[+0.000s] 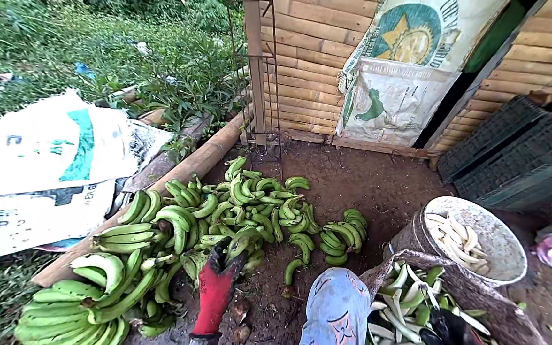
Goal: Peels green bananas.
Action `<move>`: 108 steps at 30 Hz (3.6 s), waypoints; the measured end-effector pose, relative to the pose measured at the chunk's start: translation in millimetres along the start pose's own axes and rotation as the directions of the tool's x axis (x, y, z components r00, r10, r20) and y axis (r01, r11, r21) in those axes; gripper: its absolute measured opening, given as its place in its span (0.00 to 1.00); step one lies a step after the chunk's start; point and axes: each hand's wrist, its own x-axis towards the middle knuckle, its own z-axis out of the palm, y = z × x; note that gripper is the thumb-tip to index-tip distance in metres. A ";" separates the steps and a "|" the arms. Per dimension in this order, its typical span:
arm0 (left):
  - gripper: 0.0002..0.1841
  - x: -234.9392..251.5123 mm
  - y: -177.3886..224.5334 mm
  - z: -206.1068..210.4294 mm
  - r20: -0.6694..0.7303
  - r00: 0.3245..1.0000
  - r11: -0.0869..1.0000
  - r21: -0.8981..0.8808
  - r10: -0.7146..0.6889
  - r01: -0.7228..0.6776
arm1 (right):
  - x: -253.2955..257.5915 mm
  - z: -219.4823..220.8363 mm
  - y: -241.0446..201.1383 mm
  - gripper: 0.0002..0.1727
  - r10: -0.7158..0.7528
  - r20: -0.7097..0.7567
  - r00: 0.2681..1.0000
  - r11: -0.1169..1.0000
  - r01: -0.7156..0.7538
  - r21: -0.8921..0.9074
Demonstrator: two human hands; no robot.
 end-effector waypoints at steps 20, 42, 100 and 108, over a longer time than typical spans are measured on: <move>0.47 -255.1 142.3 207.1 0.960 0.071 0.469 0.066 -0.270 0.881 | -31.6 -49.3 7.6 0.32 0.132 -0.631 0.764 0.975 0.015 0.223; 0.25 -227.9 61.3 319.8 0.784 0.608 0.874 -0.200 -0.128 0.442 | -62.3 12.6 50.9 0.22 0.512 0.118 0.851 0.854 -0.518 0.035; 0.21 -170.0 141.1 275.6 0.868 0.386 0.878 -0.419 0.312 0.230 | -13.1 -36.7 13.2 0.22 -0.046 -0.223 0.974 0.944 -0.030 -0.329; 0.22 -171.2 136.4 272.5 0.903 0.407 0.824 -0.335 0.141 0.456 | -11.2 -58.1 13.2 0.24 0.074 -0.362 0.929 0.975 -0.144 -0.171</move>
